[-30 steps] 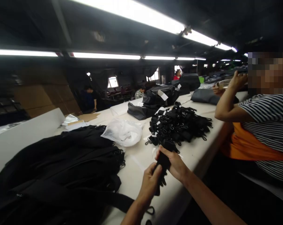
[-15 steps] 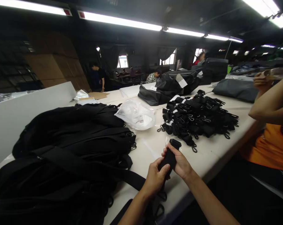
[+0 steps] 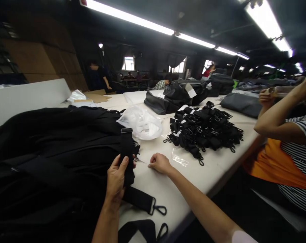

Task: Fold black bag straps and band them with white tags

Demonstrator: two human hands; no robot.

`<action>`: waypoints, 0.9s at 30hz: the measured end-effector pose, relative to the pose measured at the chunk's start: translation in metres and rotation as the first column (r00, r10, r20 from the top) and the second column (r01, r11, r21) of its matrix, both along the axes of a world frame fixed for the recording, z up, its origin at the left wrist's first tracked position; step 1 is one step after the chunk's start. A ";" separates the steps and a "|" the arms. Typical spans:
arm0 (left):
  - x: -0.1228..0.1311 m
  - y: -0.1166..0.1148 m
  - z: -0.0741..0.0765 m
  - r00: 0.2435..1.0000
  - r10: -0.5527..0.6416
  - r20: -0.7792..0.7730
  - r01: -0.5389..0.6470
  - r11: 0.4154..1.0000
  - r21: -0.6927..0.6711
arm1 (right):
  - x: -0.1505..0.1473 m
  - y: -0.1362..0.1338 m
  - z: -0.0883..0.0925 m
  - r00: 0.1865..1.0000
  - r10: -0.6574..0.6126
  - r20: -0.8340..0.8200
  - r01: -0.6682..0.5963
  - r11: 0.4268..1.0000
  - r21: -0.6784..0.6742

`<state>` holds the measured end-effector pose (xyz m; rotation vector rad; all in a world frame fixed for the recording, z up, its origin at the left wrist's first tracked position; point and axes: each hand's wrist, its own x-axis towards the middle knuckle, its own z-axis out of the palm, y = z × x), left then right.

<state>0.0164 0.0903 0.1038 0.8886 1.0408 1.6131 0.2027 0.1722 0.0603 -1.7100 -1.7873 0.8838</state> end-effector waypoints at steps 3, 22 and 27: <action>0.002 0.004 -0.004 1.000 0.008 0.010 -0.008 1.000 0.000 | -0.008 -0.003 -0.003 0.999 0.051 0.001 -0.051 0.999 -0.012; 0.025 -0.003 -0.013 0.957 -0.279 -0.076 0.281 0.960 0.012 | 0.035 -0.067 0.035 0.605 -0.057 -0.794 0.124 0.992 0.024; 0.029 -0.002 -0.020 0.955 -0.291 -0.061 0.286 0.956 -0.070 | 0.046 -0.094 0.048 0.399 -0.010 -0.917 -0.047 0.998 -0.031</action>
